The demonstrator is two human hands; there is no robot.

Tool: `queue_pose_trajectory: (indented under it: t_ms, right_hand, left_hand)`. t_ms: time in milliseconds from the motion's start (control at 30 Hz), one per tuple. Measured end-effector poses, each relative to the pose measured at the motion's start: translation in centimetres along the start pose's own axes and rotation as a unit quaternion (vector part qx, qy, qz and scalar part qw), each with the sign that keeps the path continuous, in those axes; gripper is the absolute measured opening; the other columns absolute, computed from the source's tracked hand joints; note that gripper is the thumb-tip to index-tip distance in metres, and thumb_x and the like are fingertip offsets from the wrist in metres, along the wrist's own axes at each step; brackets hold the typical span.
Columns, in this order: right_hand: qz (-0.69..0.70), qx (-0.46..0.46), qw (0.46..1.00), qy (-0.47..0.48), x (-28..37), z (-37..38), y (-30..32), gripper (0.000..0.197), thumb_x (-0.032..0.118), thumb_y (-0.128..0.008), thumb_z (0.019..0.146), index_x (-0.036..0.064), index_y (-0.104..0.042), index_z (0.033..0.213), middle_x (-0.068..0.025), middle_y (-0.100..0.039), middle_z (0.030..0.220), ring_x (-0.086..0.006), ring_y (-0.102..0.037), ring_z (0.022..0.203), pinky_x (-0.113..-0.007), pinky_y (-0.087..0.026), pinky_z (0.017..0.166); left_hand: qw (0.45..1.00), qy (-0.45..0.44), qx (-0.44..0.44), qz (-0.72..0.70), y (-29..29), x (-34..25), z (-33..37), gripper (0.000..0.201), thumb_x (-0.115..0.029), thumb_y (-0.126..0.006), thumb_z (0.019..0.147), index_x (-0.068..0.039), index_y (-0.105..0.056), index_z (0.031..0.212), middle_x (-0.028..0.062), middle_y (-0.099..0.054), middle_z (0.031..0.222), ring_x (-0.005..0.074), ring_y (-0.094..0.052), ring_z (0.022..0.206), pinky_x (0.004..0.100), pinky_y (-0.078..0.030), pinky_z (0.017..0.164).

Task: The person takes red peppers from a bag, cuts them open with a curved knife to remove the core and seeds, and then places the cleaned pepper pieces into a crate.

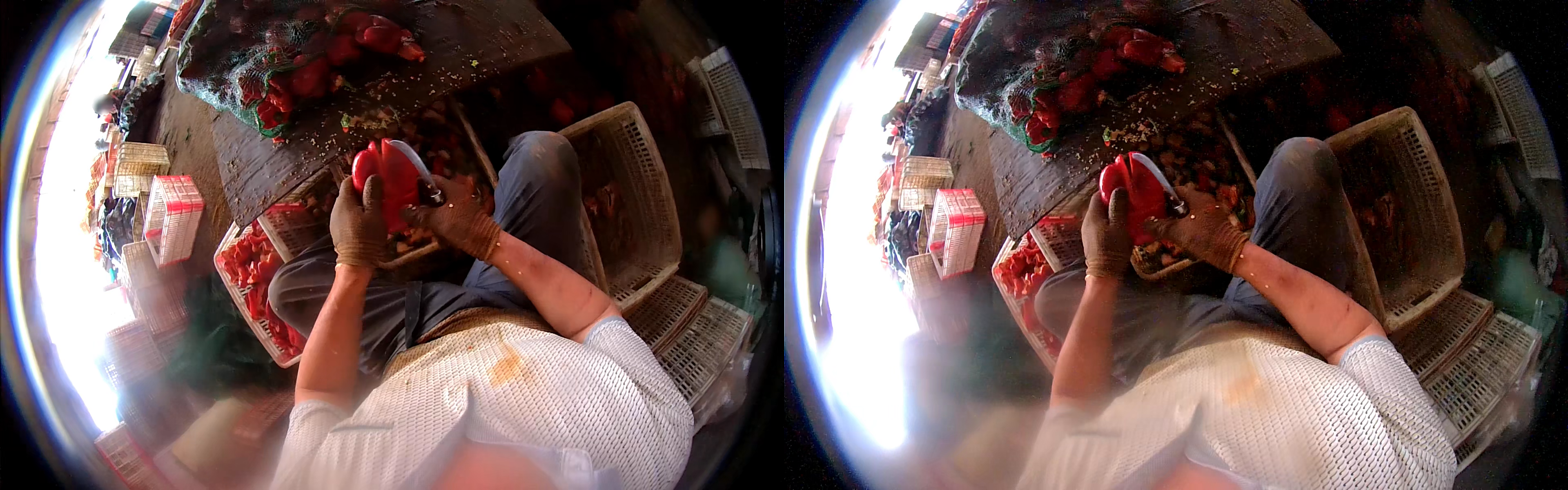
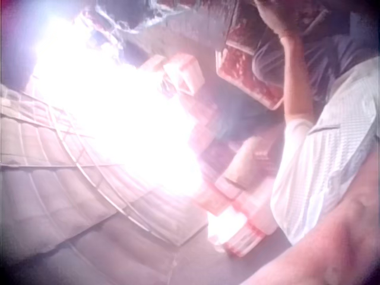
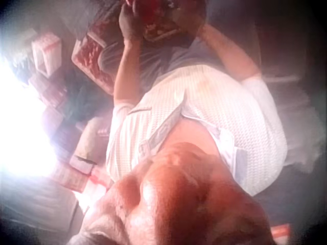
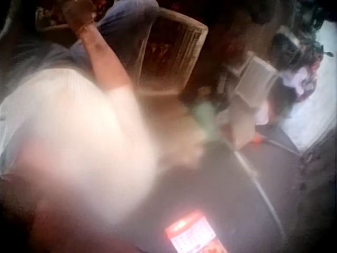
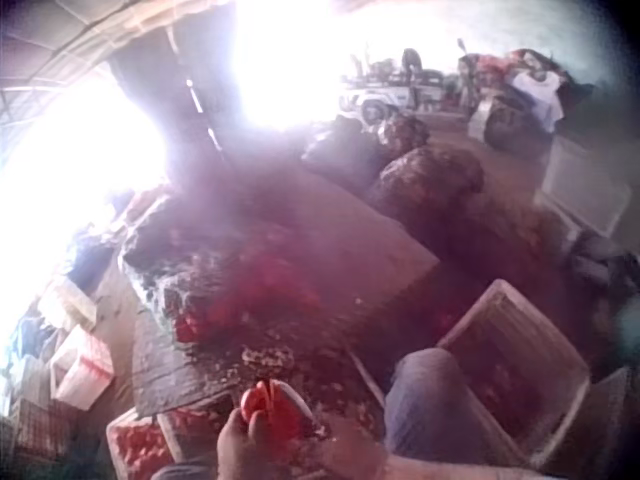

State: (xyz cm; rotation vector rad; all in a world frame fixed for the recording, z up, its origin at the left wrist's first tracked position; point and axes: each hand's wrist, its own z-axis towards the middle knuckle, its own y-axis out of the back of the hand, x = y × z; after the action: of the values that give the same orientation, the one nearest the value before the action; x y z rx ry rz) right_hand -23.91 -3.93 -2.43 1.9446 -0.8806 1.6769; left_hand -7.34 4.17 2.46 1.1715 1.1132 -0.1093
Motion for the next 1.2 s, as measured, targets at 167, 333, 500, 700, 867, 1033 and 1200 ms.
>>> queue_pose_trajectory:
  t_ms: [167, 333, 500, 700, 867, 1033, 1200]
  right_hand:
    - [0.021, -0.058, 0.994, 0.094, 1.2, -0.7, -1.3, 0.056, 0.021, -0.085, 0.079, 0.0029, -0.064, 0.127, -0.0083, -0.073, 0.109, -0.0136, -0.067, 0.098, -0.032, -0.057, 0.088]
    - [0.0, -0.021, 0.998, 0.061, 3.8, -0.8, 0.4, 0.051, 0.017, -0.083, 0.079, 0.0034, -0.064, 0.125, -0.0083, -0.073, 0.105, -0.0134, -0.067, 0.096, -0.031, -0.056, 0.087]
    - [0.027, 0.01, 0.999, 0.03, 4.5, -0.3, 1.4, 0.05, 0.02, -0.08, 0.08, 0.0028, -0.065, 0.125, -0.0093, -0.073, 0.104, -0.0142, -0.068, 0.094, -0.032, -0.056, 0.085]
    - [0.129, 0.065, 0.989, -0.025, 3.6, -0.8, 2.4, 0.046, 0.025, -0.076, 0.078, 0.0017, -0.066, 0.117, -0.0054, -0.069, 0.086, -0.0127, -0.064, 0.066, -0.028, -0.054, 0.061]
    - [0.203, 0.11, 0.965, -0.123, 4.9, -3.1, 3.4, 0.035, 0.025, -0.075, 0.08, 0.0039, -0.067, 0.106, 0.0001, -0.063, 0.072, -0.0073, -0.053, 0.049, -0.024, -0.044, 0.045]
    - [0.181, 0.074, 0.975, -0.108, 3.2, -3.2, 3.7, 0.041, 0.022, -0.078, 0.082, 0.0026, -0.065, 0.116, -0.0002, -0.066, 0.081, -0.0046, -0.053, 0.054, -0.021, -0.042, 0.047]
    - [0.156, 0.06, 0.981, -0.1, 4.1, -2.6, 3.4, 0.042, 0.019, -0.077, 0.082, 0.0034, -0.065, 0.119, 0.0008, -0.066, 0.089, -0.0045, -0.055, 0.064, -0.02, -0.044, 0.052]
  left_hand:
    - [0.996, -0.075, -0.041, 0.04, -1.3, -2.3, -1.5, 0.037, -0.036, -0.064, 0.1, -0.003, -0.065, 0.116, 0.0223, -0.071, 0.096, 0.0389, -0.07, 0.089, 0.0426, -0.054, 0.077]
    - [0.975, -0.006, 0.018, -0.221, -1.3, -1.4, -0.7, 0.03, -0.028, -0.064, 0.102, -0.001, -0.066, 0.113, 0.0061, -0.07, 0.088, 0.0184, -0.065, 0.077, 0.0326, -0.053, 0.073]
    - [0.918, 0.07, 0.081, -0.382, -1.0, 0.3, 0.1, 0.044, -0.04, -0.063, 0.103, 0.0, -0.063, 0.121, 0.0049, -0.067, 0.104, 0.014, -0.062, 0.091, 0.0315, -0.052, 0.082]
    - [0.653, 0.218, 0.236, -0.686, -1.9, 3.0, 0.9, 0.055, -0.045, -0.057, 0.105, -0.004, -0.054, 0.141, 0.0127, -0.063, 0.136, 0.0285, -0.063, 0.122, 0.0437, -0.049, 0.107]
    - [0.503, 0.16, 0.358, -0.771, -2.1, 3.6, -0.5, 0.07, -0.054, -0.053, 0.104, -0.009, -0.039, 0.156, 0.0099, -0.046, 0.158, 0.0319, -0.043, 0.145, 0.0483, -0.029, 0.124]
    - [0.704, 0.174, 0.399, -0.561, 0.2, 0.6, 1.0, 0.064, -0.036, -0.077, 0.091, -0.005, -0.053, 0.142, 0.0125, -0.065, 0.132, 0.0251, -0.065, 0.118, 0.0423, -0.052, 0.105]
    - [0.805, 0.165, 0.26, -0.507, -0.5, -1.0, -0.1, 0.048, -0.013, -0.084, 0.081, -0.003, -0.064, 0.124, 0.0069, -0.07, 0.114, 0.0185, -0.068, 0.103, 0.0354, -0.057, 0.091]
